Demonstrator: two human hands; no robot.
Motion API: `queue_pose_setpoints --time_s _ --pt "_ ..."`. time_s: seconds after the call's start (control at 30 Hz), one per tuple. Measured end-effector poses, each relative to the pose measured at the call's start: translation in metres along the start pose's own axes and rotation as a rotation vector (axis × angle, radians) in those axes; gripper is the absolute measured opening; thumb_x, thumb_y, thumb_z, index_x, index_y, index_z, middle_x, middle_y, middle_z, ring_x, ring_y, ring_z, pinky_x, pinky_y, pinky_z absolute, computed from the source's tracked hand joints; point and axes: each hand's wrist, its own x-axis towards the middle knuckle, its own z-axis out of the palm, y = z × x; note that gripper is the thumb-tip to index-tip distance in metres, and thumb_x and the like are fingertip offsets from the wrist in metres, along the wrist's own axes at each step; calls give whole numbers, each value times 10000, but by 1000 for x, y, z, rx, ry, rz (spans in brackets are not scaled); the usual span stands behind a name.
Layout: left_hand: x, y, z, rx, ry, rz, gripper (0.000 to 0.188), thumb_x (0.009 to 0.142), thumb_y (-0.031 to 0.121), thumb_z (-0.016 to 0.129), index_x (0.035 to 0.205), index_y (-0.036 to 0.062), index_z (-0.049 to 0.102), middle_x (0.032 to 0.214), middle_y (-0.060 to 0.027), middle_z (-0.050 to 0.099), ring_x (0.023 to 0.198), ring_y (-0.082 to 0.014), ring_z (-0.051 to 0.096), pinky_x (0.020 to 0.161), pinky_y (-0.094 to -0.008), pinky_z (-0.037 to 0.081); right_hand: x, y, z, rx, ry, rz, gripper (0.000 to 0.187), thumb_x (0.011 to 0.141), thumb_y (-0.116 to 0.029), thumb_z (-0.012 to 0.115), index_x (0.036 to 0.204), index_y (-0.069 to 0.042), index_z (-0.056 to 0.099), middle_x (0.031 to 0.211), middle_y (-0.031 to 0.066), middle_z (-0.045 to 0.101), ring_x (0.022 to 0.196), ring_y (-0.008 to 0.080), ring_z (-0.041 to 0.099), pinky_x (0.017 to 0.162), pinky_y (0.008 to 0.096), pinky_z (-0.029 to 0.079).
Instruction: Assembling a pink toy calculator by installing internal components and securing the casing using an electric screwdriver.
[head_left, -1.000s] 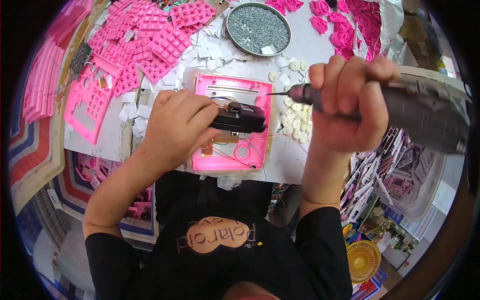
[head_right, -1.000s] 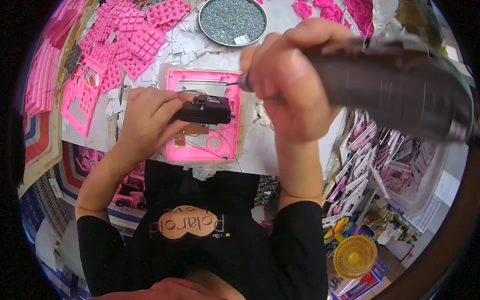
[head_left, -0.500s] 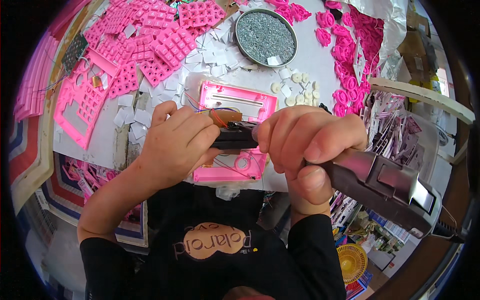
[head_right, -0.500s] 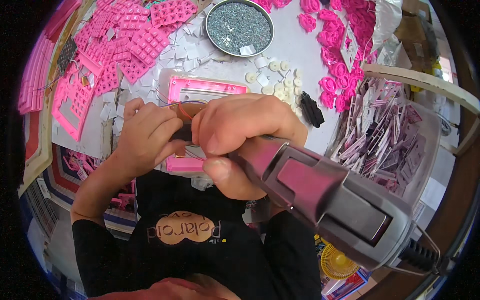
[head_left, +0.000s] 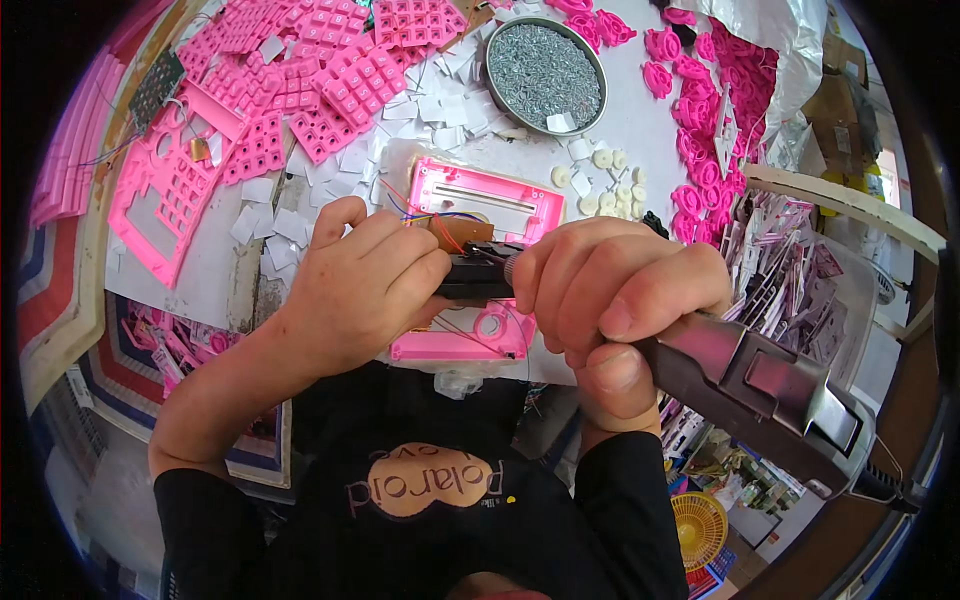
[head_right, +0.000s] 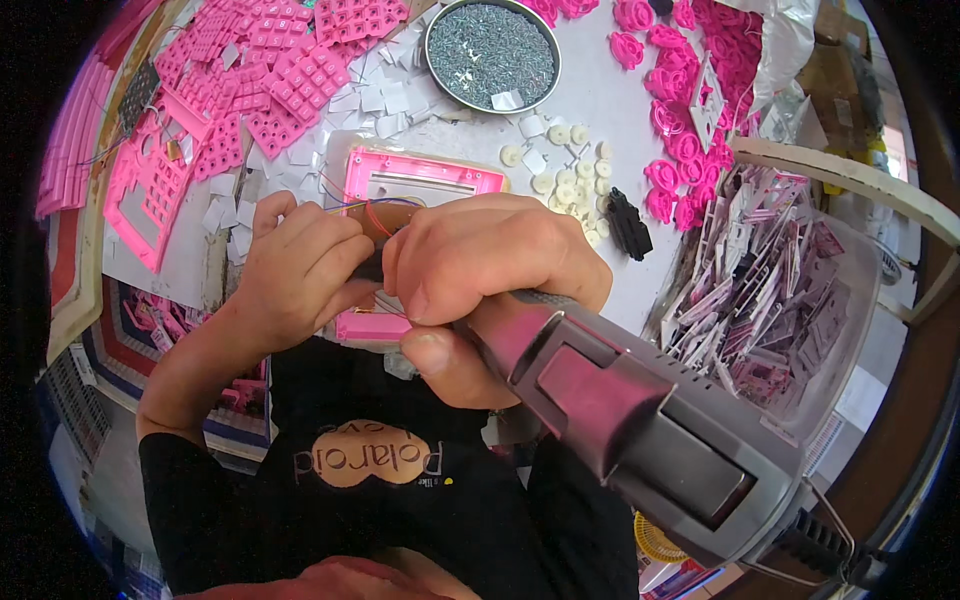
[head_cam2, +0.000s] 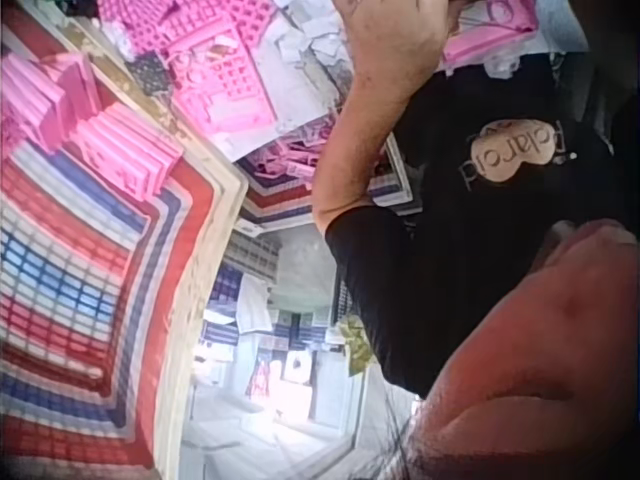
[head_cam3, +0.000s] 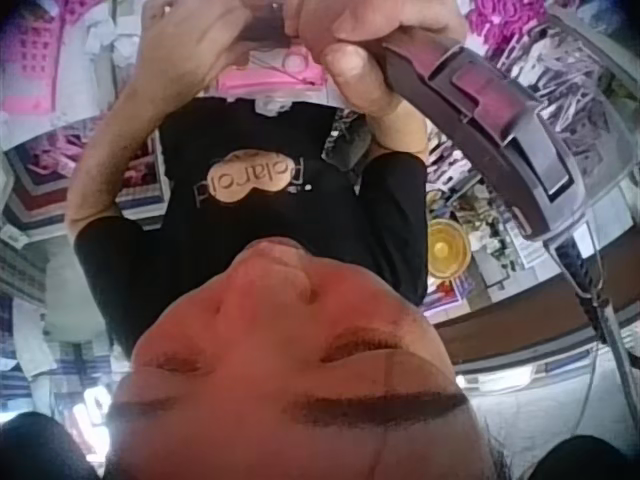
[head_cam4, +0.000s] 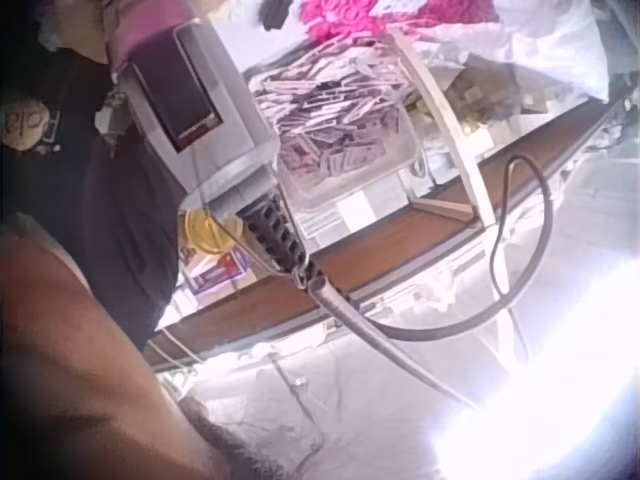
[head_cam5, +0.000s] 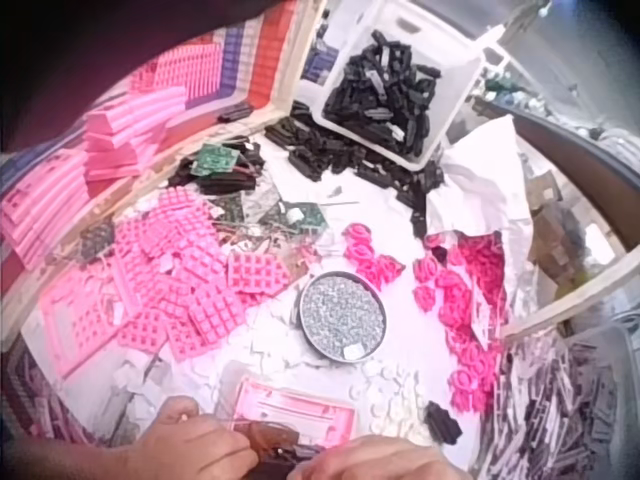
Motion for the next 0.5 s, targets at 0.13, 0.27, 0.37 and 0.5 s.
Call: queue_pose_setpoints --time_s 0.13,0.27,0.37,0.5 --pt "2 1 -1 7 -9 0 452 676 306 798 1027 67 643 977 -32 604 846 -218 565 841 -425 355 -1 0 1 -21 8 8 238 829 19 734 1005 -1 575 784 98 634 610 238 640 609 380 564" --pt "3 3 0 29 17 1 376 672 274 788 969 90 650 914 -1 580 855 -183 553 854 -401 366 1 0 11 -124 43 48 258 878 -149 769 962 -65 540 660 52 573 527 189 548 532 352 491" --pt "0 3 3 36 41 8 348 680 260 778 955 87 653 903 0 577 854 -180 553 859 -400 360 4 1 18 -192 56 60 309 897 -248 796 937 -99 529 598 31 543 489 167 508 503 349 466" --pt "-2 2 6 46 87 26 287 695 220 763 924 85 656 881 4 569 842 -170 551 860 -392 351 6 -1 19 -227 38 101 322 879 -266 813 920 -100 540 589 28 541 487 169 513 516 358 479"
